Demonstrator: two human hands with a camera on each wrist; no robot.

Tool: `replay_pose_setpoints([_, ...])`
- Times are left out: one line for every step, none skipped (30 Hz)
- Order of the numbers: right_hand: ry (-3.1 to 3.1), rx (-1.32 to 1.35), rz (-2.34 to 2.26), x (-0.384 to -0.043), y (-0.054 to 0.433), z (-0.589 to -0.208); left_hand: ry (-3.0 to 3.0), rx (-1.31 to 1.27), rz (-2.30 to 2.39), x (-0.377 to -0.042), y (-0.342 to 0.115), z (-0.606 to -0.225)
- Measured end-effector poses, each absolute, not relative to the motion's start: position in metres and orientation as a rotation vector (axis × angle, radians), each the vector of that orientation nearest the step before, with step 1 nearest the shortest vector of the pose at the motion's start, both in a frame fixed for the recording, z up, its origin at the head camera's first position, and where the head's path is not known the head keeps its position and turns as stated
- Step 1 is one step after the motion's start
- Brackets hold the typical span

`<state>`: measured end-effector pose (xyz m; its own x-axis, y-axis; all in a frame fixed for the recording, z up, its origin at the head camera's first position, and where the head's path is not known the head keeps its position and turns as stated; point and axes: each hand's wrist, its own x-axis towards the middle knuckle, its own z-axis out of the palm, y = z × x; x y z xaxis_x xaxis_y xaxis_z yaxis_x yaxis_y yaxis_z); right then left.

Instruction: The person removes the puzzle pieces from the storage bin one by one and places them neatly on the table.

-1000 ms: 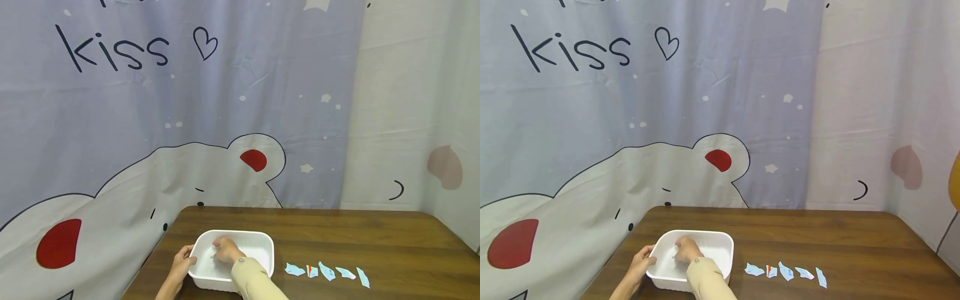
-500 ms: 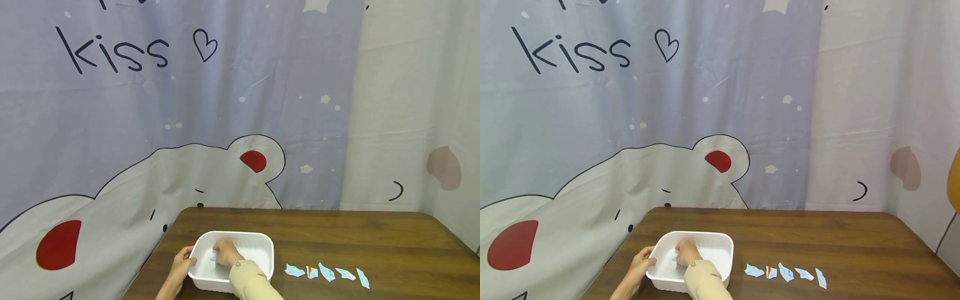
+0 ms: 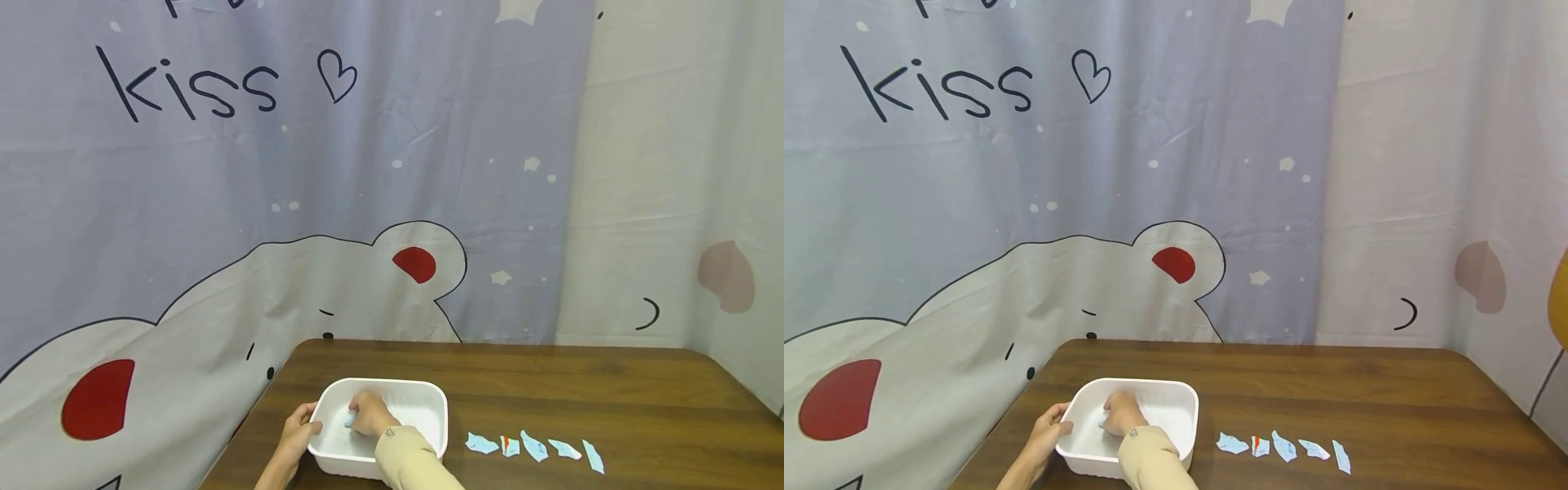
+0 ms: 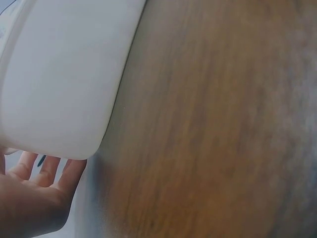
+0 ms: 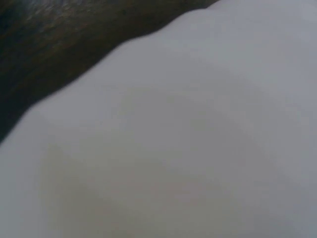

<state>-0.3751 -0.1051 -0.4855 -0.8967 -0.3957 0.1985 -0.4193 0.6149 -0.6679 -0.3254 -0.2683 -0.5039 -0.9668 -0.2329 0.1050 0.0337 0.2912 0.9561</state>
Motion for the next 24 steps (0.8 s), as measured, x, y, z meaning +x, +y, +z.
replay_pose_setpoints([-2.775, 0.716, 1.182, -0.376, -0.105, -0.486, -2.336, 0.180, -1.735, -0.325, -0.268, -0.503])
replay_pose_setpoints([-2.762, 0.724, 1.194, -0.377, -0.105, -0.486, -2.334, 0.183, -1.737, -0.325, -0.268, -0.503])
replay_pose_setpoints([-2.746, 0.732, 1.214, -0.378, -0.105, -0.487, -2.335, 0.181, -1.736, -0.325, -0.268, -0.503])
replay_pose_setpoints([-2.737, 0.738, 1.233, -0.378, -0.105, -0.487, -2.335, 0.179, -1.737, -0.325, -0.268, -0.504])
replay_pose_setpoints([-2.719, 0.750, 1.265, -0.379, -0.105, -0.486, -2.334, 0.181, -1.738, -0.325, -0.268, -0.504])
replay_pose_setpoints([-2.707, 0.757, 1.294, -0.379, -0.104, -0.486, -2.335, 0.183, -1.738, -0.326, -0.268, -0.504])
replay_pose_setpoints([-2.693, 0.769, 1.323, -0.380, -0.104, -0.485, -2.337, 0.179, -1.735, -0.326, -0.268, -0.504])
replay_pose_setpoints([-2.688, 0.770, 1.350, -0.380, -0.104, -0.484, -2.336, 0.183, -1.736, -0.326, -0.268, -0.505])
replay_pose_setpoints([-2.679, 0.777, 1.375, -0.380, -0.103, -0.482, -2.338, 0.181, -1.732, -0.326, -0.269, -0.505])
replay_pose_setpoints([-2.673, 0.782, 1.400, -0.379, -0.103, -0.482, -2.338, 0.181, -1.731, -0.326, -0.269, -0.505])
replay_pose_setpoints([-2.664, 0.786, 1.423, -0.379, -0.102, -0.481, -2.337, 0.182, -1.732, -0.326, -0.269, -0.505])
replay_pose_setpoints([-2.664, 0.782, 1.436, -0.378, -0.102, -0.480, -2.338, 0.185, -1.733, -0.326, -0.269, -0.505])
replay_pose_setpoints([-2.655, 0.787, 1.451, -0.378, -0.102, -0.479, -2.338, 0.188, -1.735, -0.326, -0.269, -0.505])
replay_pose_setpoints([-2.650, 0.790, 1.455, -0.378, -0.101, -0.478, -2.333, 0.193, -1.739, -0.326, -0.268, -0.505])
replay_pose_setpoints([-2.640, 0.794, 1.467, -0.378, -0.100, -0.476, -2.328, 0.188, -1.742, -0.326, -0.268, -0.505])
replay_pose_setpoints([-2.634, 0.795, 1.480, -0.378, -0.099, -0.475, -2.325, 0.188, -1.745, -0.326, -0.268, -0.505])
replay_pose_setpoints([-2.629, 0.795, 1.486, -0.378, -0.098, -0.474, -2.323, 0.190, -1.749, -0.326, -0.268, -0.505])
replay_pose_setpoints([-2.624, 0.796, 1.495, -0.378, -0.097, -0.472, -2.324, 0.188, -1.748, -0.326, -0.267, -0.505])
replay_pose_setpoints([-2.617, 0.801, 1.506, -0.377, -0.096, -0.471, -2.321, 0.189, -1.749, -0.326, -0.267, -0.504])
replay_pose_setpoints([-2.618, 0.799, 1.513, -0.377, -0.095, -0.470, -2.322, 0.186, -1.746, -0.326, -0.267, -0.504])
replay_pose_setpoints([-2.622, 0.800, 1.518, -0.377, -0.094, -0.468, -2.323, 0.185, -1.745, -0.326, -0.267, -0.504])
replay_pose_setpoints([-2.630, 0.799, 1.512, -0.376, -0.094, -0.466, -2.325, 0.190, -1.742, -0.326, -0.267, -0.504])
replay_pose_setpoints([-2.637, 0.799, 1.504, -0.376, -0.093, -0.464, -2.326, 0.190, -1.740, -0.326, -0.268, -0.504])
replay_pose_setpoints([-2.644, 0.799, 1.495, -0.375, -0.092, -0.462, -2.329, 0.187, -1.736, -0.326, -0.268, -0.504])
